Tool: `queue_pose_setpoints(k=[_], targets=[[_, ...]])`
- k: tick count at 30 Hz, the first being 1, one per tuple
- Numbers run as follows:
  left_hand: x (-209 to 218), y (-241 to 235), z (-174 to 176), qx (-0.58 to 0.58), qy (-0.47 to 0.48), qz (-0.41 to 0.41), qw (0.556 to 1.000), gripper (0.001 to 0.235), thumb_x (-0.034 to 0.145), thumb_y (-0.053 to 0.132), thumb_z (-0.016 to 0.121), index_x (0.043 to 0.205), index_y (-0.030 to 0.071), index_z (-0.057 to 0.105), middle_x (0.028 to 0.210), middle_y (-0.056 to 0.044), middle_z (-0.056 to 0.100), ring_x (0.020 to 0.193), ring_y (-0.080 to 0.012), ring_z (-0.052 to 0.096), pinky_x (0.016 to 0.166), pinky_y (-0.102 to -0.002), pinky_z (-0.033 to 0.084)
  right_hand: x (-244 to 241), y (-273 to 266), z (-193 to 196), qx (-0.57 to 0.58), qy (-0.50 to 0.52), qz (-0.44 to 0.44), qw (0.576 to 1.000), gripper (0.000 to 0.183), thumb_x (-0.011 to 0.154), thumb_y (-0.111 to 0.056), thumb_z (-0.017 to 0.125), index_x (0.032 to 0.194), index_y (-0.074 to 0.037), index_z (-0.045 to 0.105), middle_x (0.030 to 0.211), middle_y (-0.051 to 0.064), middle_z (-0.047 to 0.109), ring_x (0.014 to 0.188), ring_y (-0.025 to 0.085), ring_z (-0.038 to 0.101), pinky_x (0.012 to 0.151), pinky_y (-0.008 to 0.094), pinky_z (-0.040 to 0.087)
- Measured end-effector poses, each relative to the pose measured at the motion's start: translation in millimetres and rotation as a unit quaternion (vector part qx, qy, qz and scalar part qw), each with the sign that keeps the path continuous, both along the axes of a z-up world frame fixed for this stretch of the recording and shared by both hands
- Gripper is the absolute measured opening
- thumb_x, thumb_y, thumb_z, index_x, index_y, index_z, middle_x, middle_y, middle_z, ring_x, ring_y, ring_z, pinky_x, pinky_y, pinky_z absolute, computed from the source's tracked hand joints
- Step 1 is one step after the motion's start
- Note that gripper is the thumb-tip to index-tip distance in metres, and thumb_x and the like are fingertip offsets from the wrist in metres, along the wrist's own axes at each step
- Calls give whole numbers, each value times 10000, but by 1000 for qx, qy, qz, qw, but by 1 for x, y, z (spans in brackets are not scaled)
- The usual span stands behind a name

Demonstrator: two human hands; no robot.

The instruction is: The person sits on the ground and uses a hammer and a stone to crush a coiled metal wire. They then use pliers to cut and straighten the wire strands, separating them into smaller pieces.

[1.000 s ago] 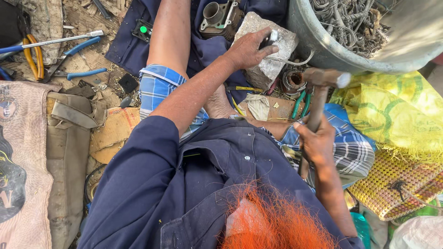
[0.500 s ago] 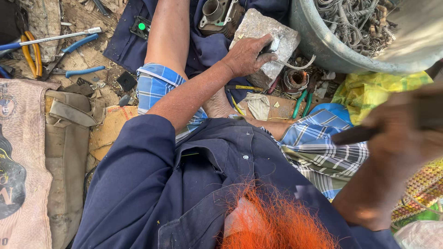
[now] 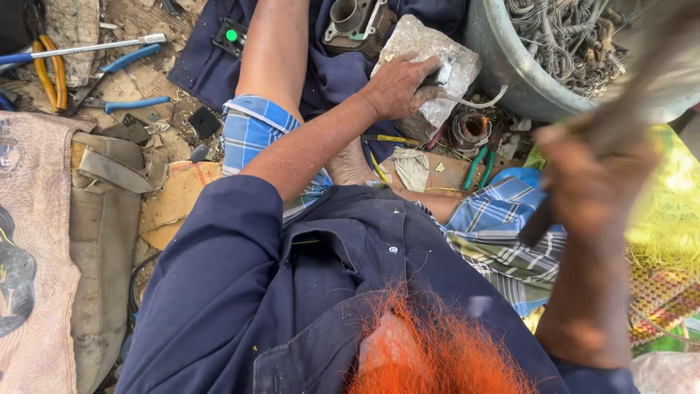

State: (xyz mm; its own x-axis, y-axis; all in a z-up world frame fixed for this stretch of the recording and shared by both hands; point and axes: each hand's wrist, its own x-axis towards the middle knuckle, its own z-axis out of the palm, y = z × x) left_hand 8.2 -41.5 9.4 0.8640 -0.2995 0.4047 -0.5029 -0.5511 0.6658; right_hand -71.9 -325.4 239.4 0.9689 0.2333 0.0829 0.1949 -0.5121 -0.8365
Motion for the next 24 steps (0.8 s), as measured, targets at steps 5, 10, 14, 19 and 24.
queue_pose_setpoints(k=[5,10,14,19,24], targets=[[8,-1,0,22,39,-15,999,460,1036,499,649,1225,94,541,931,-149,736,947,-380,682,1046,-467,461,33,13,36,-32,-140,49,988,204,1074,-154,608,965,-4,523,750,116,527,578,196,512,684,386,531],[6,-3,-6,5,-15,3,1000,530,997,493,671,1255,48,543,950,-202,728,952,-412,678,989,-521,455,7,51,-86,-204,96,30,974,250,862,-113,764,1031,9,627,809,100,632,730,234,599,714,379,518],[11,-12,-9,5,39,9,999,533,967,521,701,1267,96,584,986,-262,692,935,-445,663,821,-499,532,-12,31,-55,-97,177,-74,977,243,832,-109,803,994,-42,635,764,33,639,617,127,587,549,309,486],[12,2,-10,30,38,1,999,518,988,488,670,1291,88,543,974,-236,713,944,-460,661,803,-542,508,-17,29,27,138,-84,10,987,212,1072,-5,762,1012,-17,559,755,64,623,574,148,610,531,279,478],[12,-7,-3,5,45,-2,999,488,996,455,656,1301,95,533,976,-212,724,931,-454,670,788,-553,503,2,54,-29,147,-112,-97,978,123,892,-90,719,943,-63,611,771,25,593,588,97,521,521,263,419]])
